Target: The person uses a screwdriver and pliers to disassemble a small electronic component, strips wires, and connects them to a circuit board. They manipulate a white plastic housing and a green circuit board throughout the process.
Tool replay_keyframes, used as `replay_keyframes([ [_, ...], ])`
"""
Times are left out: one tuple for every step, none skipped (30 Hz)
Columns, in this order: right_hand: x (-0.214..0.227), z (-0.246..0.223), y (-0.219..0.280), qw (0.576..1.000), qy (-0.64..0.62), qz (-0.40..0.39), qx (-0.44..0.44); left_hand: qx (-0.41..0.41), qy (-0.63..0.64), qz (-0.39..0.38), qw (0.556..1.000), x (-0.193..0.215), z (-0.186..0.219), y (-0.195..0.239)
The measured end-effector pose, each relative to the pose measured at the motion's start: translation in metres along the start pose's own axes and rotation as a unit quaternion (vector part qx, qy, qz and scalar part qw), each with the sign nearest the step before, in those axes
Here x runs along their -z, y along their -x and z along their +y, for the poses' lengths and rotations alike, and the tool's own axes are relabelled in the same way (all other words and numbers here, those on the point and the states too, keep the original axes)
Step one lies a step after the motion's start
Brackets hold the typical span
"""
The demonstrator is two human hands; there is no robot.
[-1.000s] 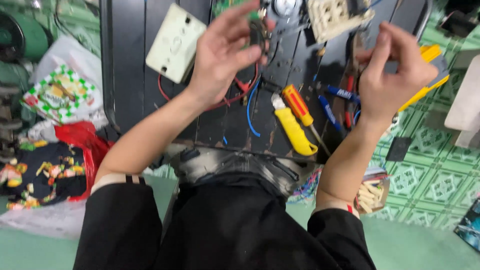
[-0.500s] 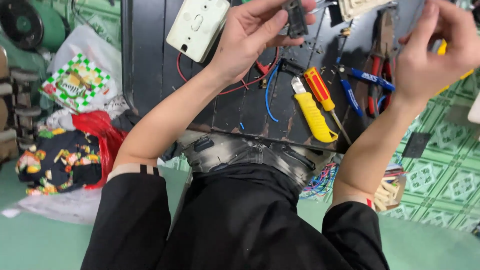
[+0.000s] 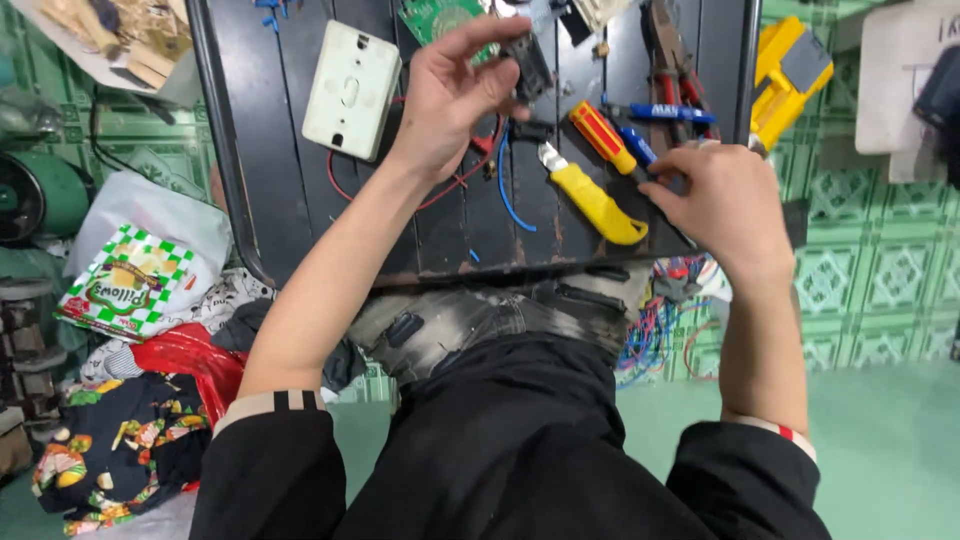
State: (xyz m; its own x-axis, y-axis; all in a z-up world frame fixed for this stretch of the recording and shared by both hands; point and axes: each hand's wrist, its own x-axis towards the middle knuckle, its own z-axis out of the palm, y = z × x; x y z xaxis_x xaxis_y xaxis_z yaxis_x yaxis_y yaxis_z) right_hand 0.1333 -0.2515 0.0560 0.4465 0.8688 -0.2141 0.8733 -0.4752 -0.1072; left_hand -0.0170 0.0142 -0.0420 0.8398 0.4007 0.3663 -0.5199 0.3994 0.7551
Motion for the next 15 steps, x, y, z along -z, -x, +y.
replay_keyframes([
  [-0.009, 0.000, 0.004, 1.000, 0.000, -0.002, -0.005, 0.003, 0.004, -0.002, 1.000, -0.002, -0.001, 0.002],
  [-0.017, 0.000, 0.004, 1.000, -0.007, -0.001, -0.014, 0.003, 0.009, -0.004, 1.000, -0.001, -0.001, 0.000],
  [-0.024, 0.001, 0.005, 1.000, -0.014, 0.000, -0.022, 0.003, 0.013, -0.006, 1.000, -0.002, 0.001, -0.001],
  [-0.026, 0.002, 0.003, 1.000, -0.013, 0.006, -0.020, -0.002, 0.009, -0.010, 1.000, -0.002, -0.002, -0.001],
  [-0.028, 0.002, 0.002, 0.998, -0.045, -0.014, -0.051, 0.028, 0.048, -0.005, 0.998, -0.002, -0.004, 0.000],
  [-0.030, 0.002, -0.002, 0.994, -0.076, -0.034, -0.077, 0.057, 0.085, 0.002, 0.995, 0.000, -0.005, 0.000],
  [-0.032, 0.000, 0.000, 0.994, -0.075, -0.028, -0.071, 0.050, 0.079, 0.000, 0.996, 0.000, -0.006, 0.001],
  [-0.033, -0.001, 0.000, 0.996, -0.051, -0.028, -0.067, 0.057, 0.091, -0.001, 0.994, 0.000, -0.007, 0.001],
  [-0.035, -0.001, 0.000, 0.997, -0.028, -0.027, -0.064, 0.064, 0.102, -0.002, 0.993, 0.001, -0.008, 0.000],
  [-0.020, -0.008, 0.003, 0.998, -0.025, -0.019, -0.058, 0.056, 0.097, -0.005, 0.994, 0.000, -0.006, -0.001],
  [-0.005, -0.014, 0.006, 0.994, -0.067, -0.022, -0.086, 0.065, 0.121, -0.007, 0.990, -0.001, -0.004, -0.001],
  [0.010, -0.020, 0.009, 0.987, -0.108, -0.029, -0.112, 0.074, 0.148, -0.007, 0.986, -0.002, -0.003, 0.000],
  [0.012, -0.006, 0.017, 0.989, -0.104, -0.024, -0.105, 0.066, 0.144, -0.007, 0.987, -0.001, -0.001, -0.004],
  [0.013, 0.008, 0.026, 0.990, -0.103, 0.082, -0.055, 0.071, 0.170, -0.003, 0.983, -0.003, 0.000, -0.003],
  [0.015, 0.023, 0.035, 0.977, -0.102, 0.186, -0.003, 0.075, 0.197, 0.001, 0.978, -0.004, 0.001, -0.004],
])
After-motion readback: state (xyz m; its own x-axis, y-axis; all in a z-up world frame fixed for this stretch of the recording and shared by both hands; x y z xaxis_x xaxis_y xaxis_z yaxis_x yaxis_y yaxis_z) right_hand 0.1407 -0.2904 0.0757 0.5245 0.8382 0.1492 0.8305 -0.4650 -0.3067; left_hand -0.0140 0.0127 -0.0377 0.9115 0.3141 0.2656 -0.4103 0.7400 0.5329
